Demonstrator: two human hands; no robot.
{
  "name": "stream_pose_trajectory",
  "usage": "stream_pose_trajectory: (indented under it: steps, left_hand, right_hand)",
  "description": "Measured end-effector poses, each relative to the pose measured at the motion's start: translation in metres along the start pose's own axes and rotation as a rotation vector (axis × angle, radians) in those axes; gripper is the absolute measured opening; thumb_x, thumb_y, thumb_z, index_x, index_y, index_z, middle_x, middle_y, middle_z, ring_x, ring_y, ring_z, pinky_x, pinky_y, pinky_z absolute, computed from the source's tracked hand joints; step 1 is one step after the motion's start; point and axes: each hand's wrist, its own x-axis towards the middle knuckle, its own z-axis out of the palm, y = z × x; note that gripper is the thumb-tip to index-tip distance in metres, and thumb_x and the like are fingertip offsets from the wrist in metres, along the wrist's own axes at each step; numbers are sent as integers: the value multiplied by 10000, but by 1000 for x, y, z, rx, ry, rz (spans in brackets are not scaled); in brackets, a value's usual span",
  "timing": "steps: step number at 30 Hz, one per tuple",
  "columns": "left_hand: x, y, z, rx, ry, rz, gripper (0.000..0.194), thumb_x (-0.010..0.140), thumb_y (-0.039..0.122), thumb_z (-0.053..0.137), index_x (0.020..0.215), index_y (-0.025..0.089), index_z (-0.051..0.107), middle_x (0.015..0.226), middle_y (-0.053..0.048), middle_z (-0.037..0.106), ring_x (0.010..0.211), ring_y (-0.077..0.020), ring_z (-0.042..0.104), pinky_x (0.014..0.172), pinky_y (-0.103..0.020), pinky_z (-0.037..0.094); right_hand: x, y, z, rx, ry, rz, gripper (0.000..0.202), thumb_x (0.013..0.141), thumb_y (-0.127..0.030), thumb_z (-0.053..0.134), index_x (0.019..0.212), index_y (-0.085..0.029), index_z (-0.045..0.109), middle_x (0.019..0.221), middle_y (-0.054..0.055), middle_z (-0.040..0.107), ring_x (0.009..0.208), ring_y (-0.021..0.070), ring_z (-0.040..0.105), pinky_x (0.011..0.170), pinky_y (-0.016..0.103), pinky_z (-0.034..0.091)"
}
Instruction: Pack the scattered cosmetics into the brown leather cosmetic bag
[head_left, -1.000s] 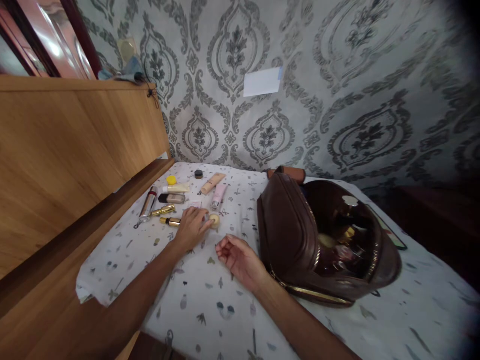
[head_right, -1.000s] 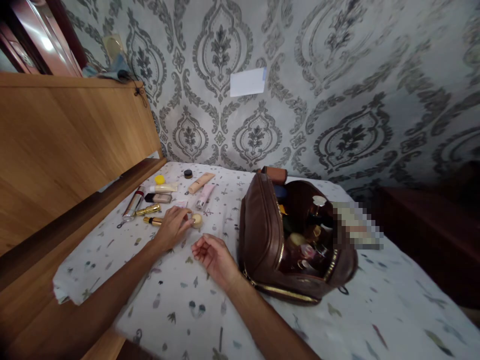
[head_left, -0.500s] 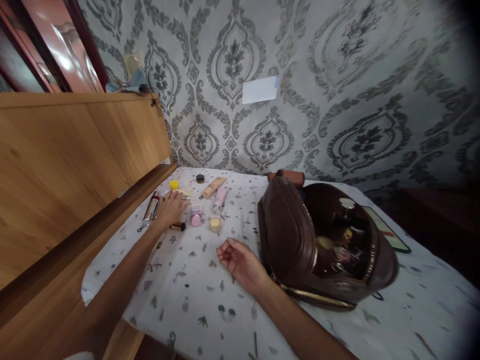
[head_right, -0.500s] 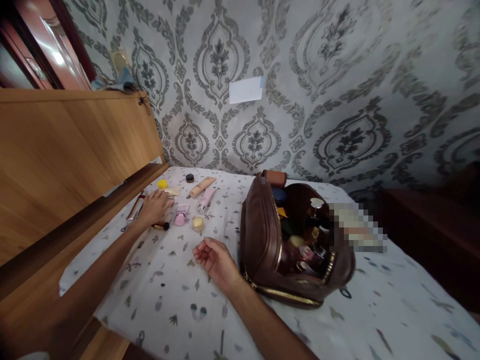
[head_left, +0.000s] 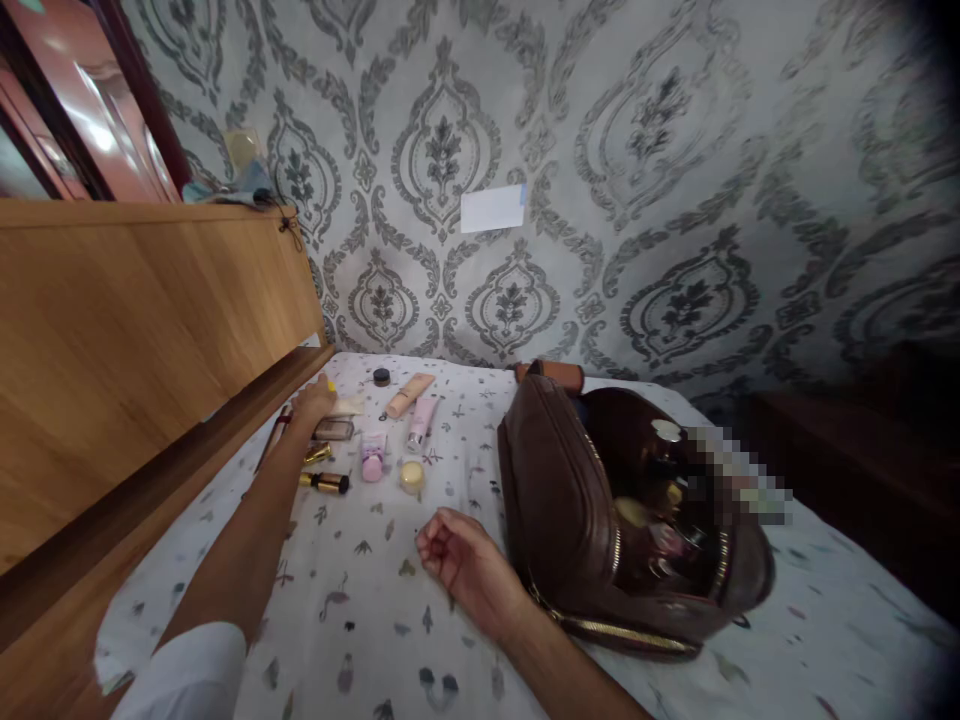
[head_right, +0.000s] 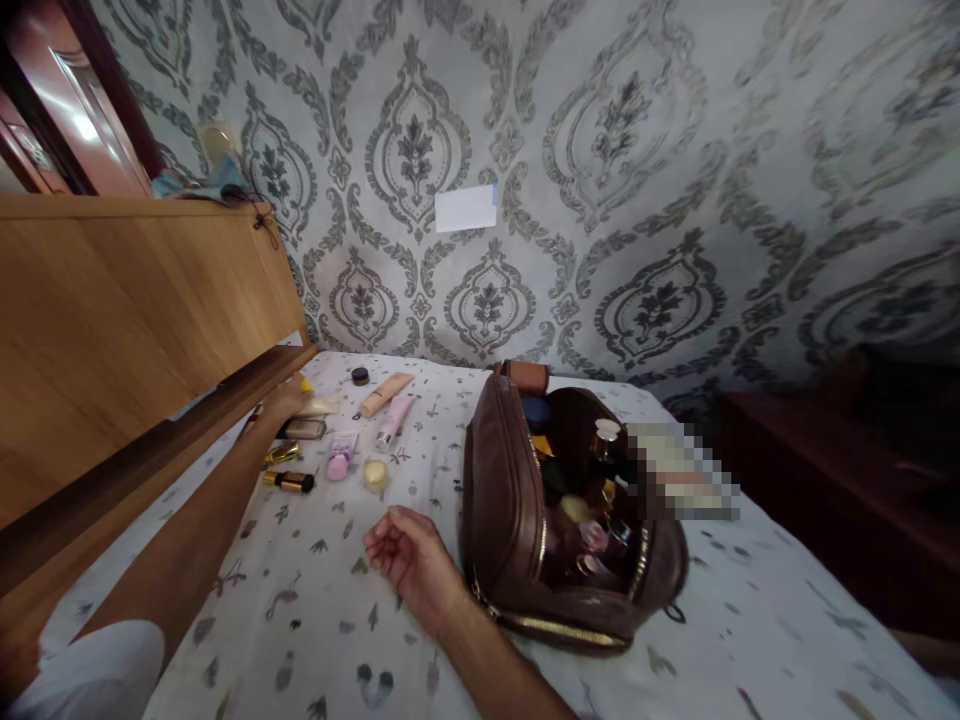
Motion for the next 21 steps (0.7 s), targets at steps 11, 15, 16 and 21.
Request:
stream_pose_trajectory:
  steps: [11,15,16,21]
  left_hand:
    - [19,0,6,-77,61,91,467,863,365,566,1307,231,511,1212,-89,683,1078,-255,637,871,-315,481]
    - [24,1,10,-103,65,149,450,876,352,564,1306,228,516,1170,-79,692,1048,-243,637,872,-307,477]
    - [25,3,11,-106,62,159,442,876,353,568,1298,230,523,1175,-80,689,1050,-242,636,874,-306,476]
    - [23,13,12,-122,66,144,424,863,372,587,1262,236,539,1157,-96,684,1013,-260,645,829,-323,482]
  right_hand:
    - [1,0,0,19,-8,-4,342,650,-426,839,626,-130,670,644,48,685,585,108,601,571,206,429]
    - [2,0,0,20,-9,-1,338,656,-422,834,628,-126,673,643,47,685,585,107,605,571,205,434]
    - [2,0,0,22,-12,0,339,657,-423,833,627,-125,672,643,46,685,584,106,606,570,204,434]
    - [1,-1,1,40,-16,-7,325,656,-402,830,621,-125,665,640,45,690,578,102,614,561,200,432]
